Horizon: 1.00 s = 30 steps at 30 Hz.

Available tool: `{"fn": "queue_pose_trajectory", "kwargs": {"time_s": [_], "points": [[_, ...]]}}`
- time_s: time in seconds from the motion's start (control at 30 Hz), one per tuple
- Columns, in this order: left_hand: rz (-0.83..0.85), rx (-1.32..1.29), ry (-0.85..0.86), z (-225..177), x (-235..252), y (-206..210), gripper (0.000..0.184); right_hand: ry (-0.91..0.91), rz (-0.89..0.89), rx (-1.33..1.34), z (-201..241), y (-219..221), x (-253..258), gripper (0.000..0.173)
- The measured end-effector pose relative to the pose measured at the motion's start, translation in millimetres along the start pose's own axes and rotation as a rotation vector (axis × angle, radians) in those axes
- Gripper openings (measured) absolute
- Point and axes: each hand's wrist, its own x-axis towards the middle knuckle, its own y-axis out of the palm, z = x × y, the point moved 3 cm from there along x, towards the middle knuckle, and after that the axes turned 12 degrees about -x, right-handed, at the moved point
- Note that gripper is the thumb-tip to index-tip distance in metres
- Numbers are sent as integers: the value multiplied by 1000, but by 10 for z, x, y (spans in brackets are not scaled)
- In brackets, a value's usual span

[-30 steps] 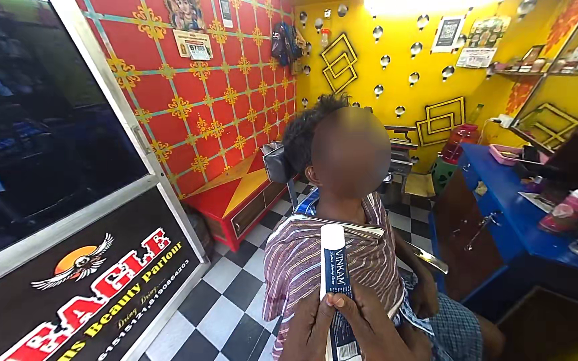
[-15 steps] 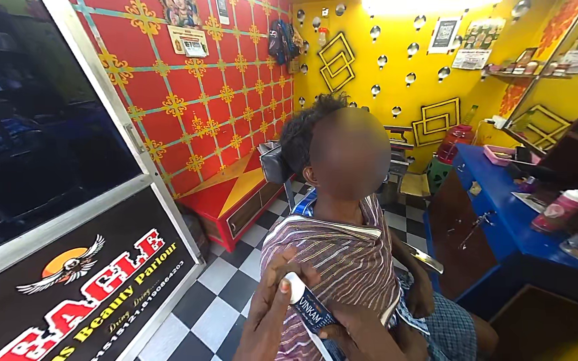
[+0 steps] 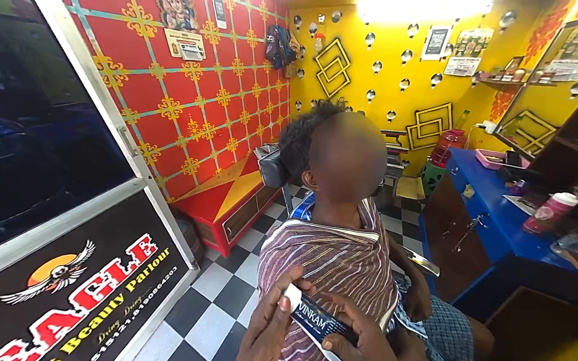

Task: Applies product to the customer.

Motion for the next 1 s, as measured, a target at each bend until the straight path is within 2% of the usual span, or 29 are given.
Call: {"fn": "queue_pose_trajectory", "kwargs": {"time_s": [0.1,0.17,0.27,0.37,0.4,0.47,0.5,0.57,0.63,0.7,0.73,0.77,0.83,0.87,0.97,1.0], "points": [[150,494,68,-64,-45,-102,55,38,125,-172,-51,-124,-6,39],[151,800,139,-51,-80,-163,55,46,152,-280,-39,-181,-12,39],[120,905,187,-95,-111,-100,58,-62,88,-364,31,-253,-28,40],[16,958,206,-131,-128,-46,55,-281,-69,-559,187,-289,-65,35],[-37,1041,199,-156,-119,-36,57,-361,-128,-660,228,-293,-65,36],[-111,1234,105,-221,-88,-8,77,-447,-210,-795,253,-289,-67,37],[-109,1257,45,-250,-77,-5,84,-449,-231,-817,247,-285,-67,37],[-2,1097,37,-269,-97,-20,84,-414,-268,-815,213,-285,-77,37],[123,912,66,-280,-99,18,65,-378,-298,-804,177,-312,-61,36],[88,943,44,-326,-124,46,42,-358,-297,-789,163,-320,-59,33],[53,985,8,-339,-129,32,42,-351,-291,-777,158,-311,-64,33],[33,1007,-25,-336,-129,1,52,-344,-289,-765,154,-298,-67,33],[70,966,-69,-312,-135,-46,71,-327,-299,-763,138,-274,-66,35],[111,933,-68,-302,-136,-44,72,-320,-304,-764,129,-271,-58,36],[80,940,-34,-299,-157,-50,47,-332,-304,-754,91,-264,-40,35],[63,945,-49,-307,-163,-77,44,-342,-300,-754,84,-256,-37,35]]}}
